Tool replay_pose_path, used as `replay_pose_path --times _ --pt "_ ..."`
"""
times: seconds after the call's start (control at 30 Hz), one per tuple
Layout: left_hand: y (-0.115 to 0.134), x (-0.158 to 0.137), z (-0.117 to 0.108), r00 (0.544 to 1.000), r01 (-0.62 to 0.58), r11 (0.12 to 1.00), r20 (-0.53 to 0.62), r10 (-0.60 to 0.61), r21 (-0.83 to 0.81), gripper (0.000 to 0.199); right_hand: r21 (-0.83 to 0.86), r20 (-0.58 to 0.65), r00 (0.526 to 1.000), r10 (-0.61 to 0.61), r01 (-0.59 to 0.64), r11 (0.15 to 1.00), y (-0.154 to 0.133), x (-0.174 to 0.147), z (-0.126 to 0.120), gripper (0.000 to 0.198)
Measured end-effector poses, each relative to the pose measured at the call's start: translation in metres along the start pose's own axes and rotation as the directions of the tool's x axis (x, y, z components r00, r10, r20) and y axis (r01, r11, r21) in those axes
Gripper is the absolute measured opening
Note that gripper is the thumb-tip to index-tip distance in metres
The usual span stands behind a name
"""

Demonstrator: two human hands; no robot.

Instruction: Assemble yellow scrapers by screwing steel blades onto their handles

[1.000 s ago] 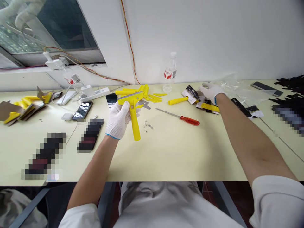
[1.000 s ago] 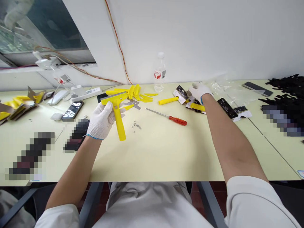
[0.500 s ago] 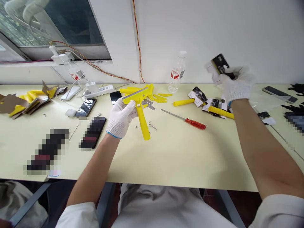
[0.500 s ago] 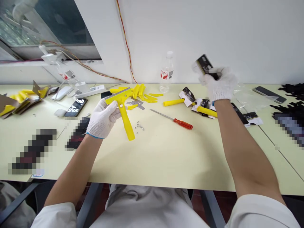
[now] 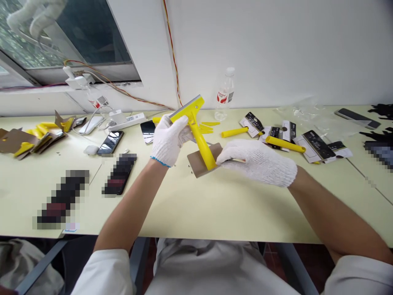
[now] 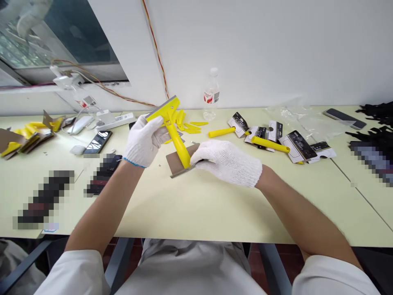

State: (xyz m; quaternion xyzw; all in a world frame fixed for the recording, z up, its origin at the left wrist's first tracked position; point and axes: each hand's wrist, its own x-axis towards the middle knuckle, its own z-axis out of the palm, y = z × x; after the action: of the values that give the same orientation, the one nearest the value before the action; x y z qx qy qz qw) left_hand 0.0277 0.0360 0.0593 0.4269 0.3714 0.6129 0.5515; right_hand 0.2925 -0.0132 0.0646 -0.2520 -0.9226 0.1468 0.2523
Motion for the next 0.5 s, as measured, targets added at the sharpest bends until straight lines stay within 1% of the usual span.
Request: replay_pose_path --times 0.1,0.17,0.27,0.37,0.43,0.5 --pt "-0.009 -0.003 0.012 0.999 0.052 0.998 0.013 -0.053 0.019 0.042 -0.087 -0.144 0.989 -0.021 0.008 0.996 -0.002 0.001 0.001 0.021" --pt "-0.014 -0.003 0.018 0.997 0.079 0.996 0.023 -0.08 0.043 0.041 -0.113 -0.246 0.969 0.005 -0.034 0.993 -0.002 0.0 0.001 0.022" --pt "-0.018 -0.004 0.024 0.989 0.127 0.986 0.063 -0.135 0.111 0.038 -0.137 -0.365 0.926 0.098 -0.157 0.978 -0.002 -0.001 -0.001 0.02" --pt "-0.018 -0.007 0.03 0.973 0.182 0.961 0.106 -0.207 0.21 0.034 -0.168 -0.474 0.859 0.192 -0.302 0.938 0.0 -0.002 -0.005 0.011" --pt "-0.015 -0.011 0.037 0.956 0.213 0.936 0.136 -0.259 0.281 0.035 -0.113 -0.497 0.827 0.263 -0.363 0.925 0.004 -0.003 -0.007 0.007" --pt "-0.012 -0.016 0.045 0.933 0.222 0.9 0.187 -0.308 0.375 0.039 0.039 -0.423 0.821 0.382 -0.405 0.913 0.009 -0.005 -0.011 0.004"
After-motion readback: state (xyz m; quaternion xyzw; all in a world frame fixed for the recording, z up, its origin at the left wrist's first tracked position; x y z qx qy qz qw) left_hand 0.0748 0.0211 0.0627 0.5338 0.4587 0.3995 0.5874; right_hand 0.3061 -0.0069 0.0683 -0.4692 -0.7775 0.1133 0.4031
